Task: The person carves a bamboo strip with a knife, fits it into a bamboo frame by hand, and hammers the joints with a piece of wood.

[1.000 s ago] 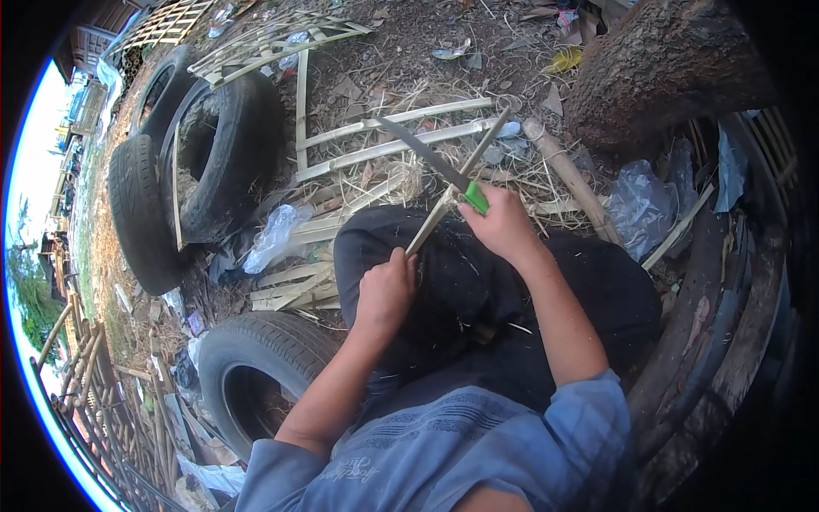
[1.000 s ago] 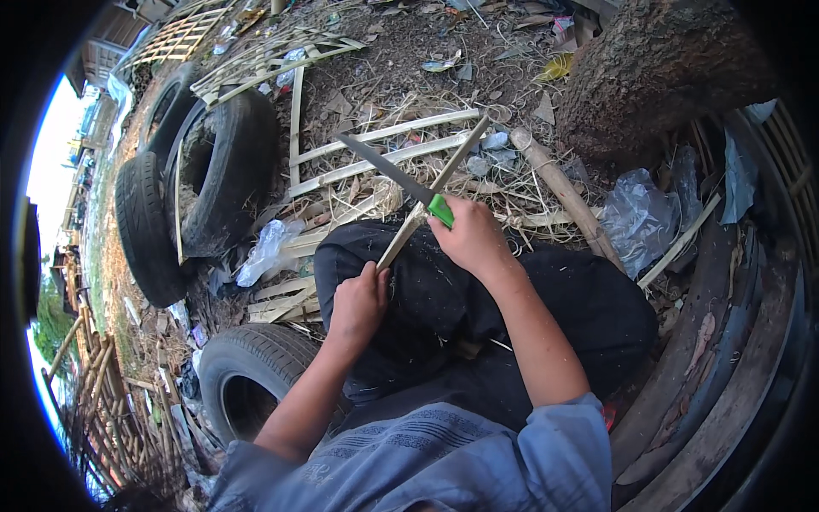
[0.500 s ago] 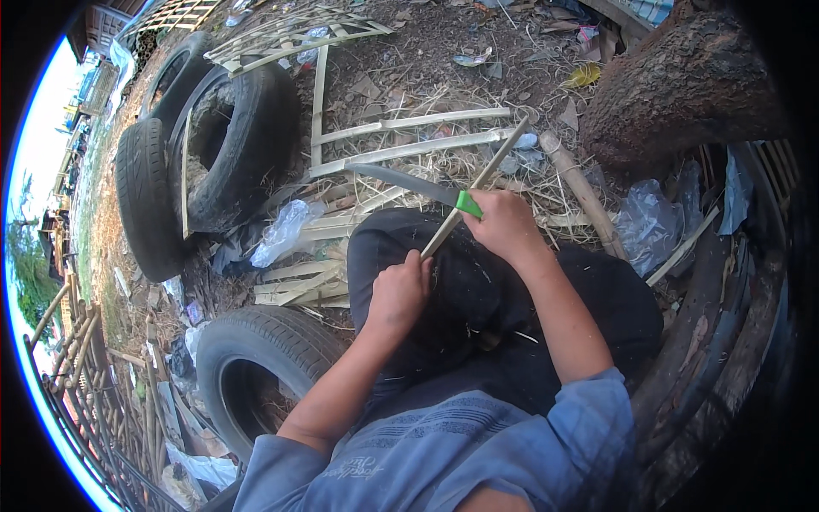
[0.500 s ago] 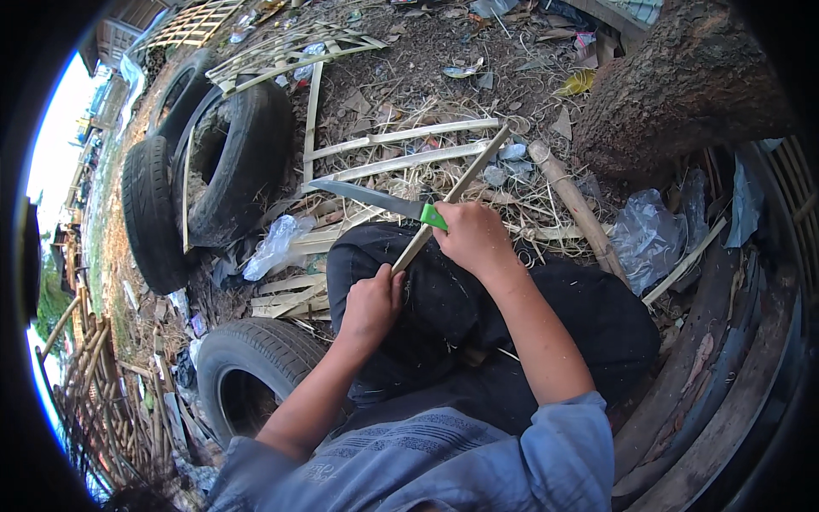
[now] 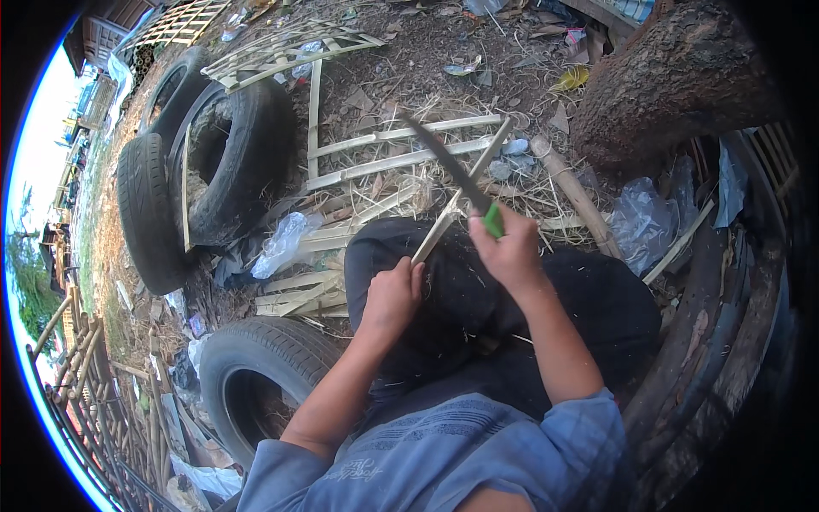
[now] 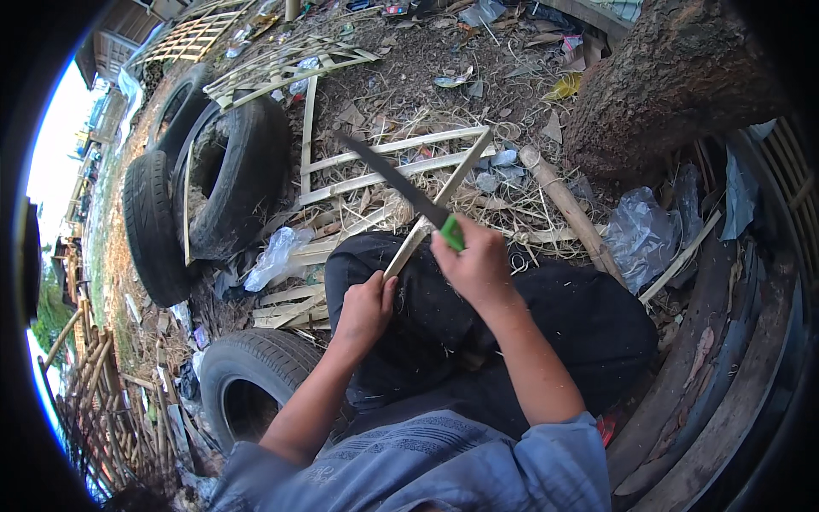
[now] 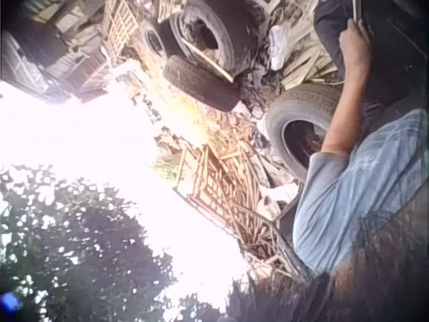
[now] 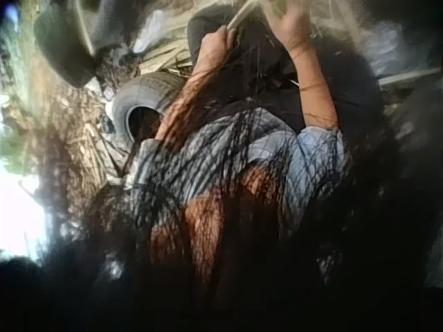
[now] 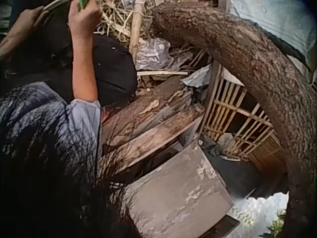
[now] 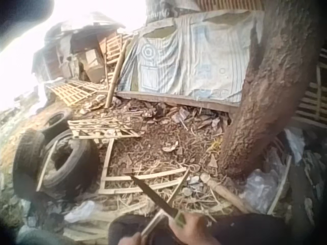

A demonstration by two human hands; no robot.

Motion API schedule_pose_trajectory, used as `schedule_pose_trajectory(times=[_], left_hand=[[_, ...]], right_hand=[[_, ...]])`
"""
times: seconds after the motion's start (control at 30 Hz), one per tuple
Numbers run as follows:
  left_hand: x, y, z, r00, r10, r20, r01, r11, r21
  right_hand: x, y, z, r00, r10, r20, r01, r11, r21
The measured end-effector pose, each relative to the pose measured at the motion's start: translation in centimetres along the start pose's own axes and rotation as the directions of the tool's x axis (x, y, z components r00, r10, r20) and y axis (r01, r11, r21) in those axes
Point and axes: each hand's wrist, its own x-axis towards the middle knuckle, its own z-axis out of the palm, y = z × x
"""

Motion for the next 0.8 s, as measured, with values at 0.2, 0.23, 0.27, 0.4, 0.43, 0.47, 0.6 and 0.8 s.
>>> schedule_pose_trajectory(times=[0.2, 0.23, 0.27, 0.4, 0.43, 0.47, 0.6, 0.8], left_hand=[[-0.3, -1.6, -1.7, 0.990, -0.025, 0.141, 0.073, 0.935, -0.346], [-0.6, -2.2, -2.1, 0.970, -0.072, 0.233, 0.172, 0.880, -0.443], [-0.9, -2.6, -2.4, 0.967, -0.076, 0.244, 0.183, 0.874, -0.451], [-2.5, -2.7, -4.8, 0.941, -0.176, 0.289, 0.266, 0.912, -0.311], [-2.8, -2.9, -5.4, 0.940, -0.185, 0.286, 0.270, 0.916, -0.298], [-2.8, -3.2, -5.8, 0.906, -0.243, 0.346, 0.342, 0.903, -0.259], [-2.7, -4.2, -5.9, 0.792, -0.372, 0.484, 0.542, 0.793, -0.278], [-3.8, -6.4, -2.6, 0.931, -0.278, 0.237, 0.336, 0.907, -0.255]], right_hand=[[1.2, 6.1, -10.3, 0.965, 0.193, -0.180, -0.250, 0.888, -0.385], [1.0, 6.5, -10.7, 0.960, 0.227, -0.167, -0.275, 0.883, -0.381], [0.8, 6.2, -10.5, 0.971, 0.199, -0.136, -0.233, 0.915, -0.330], [0.2, 3.5, -6.8, 0.971, 0.224, 0.086, -0.211, 0.969, -0.131], [0.1, 3.0, -5.2, 0.972, 0.188, 0.142, -0.175, 0.979, -0.102], [0.0, 2.4, -3.5, 0.963, 0.192, 0.189, -0.173, 0.978, -0.114], [-0.7, 2.3, 2.2, 0.944, 0.124, 0.307, -0.070, 0.981, -0.182], [-0.1, 3.3, 3.7, 0.892, 0.094, 0.442, 0.100, 0.912, -0.397]])
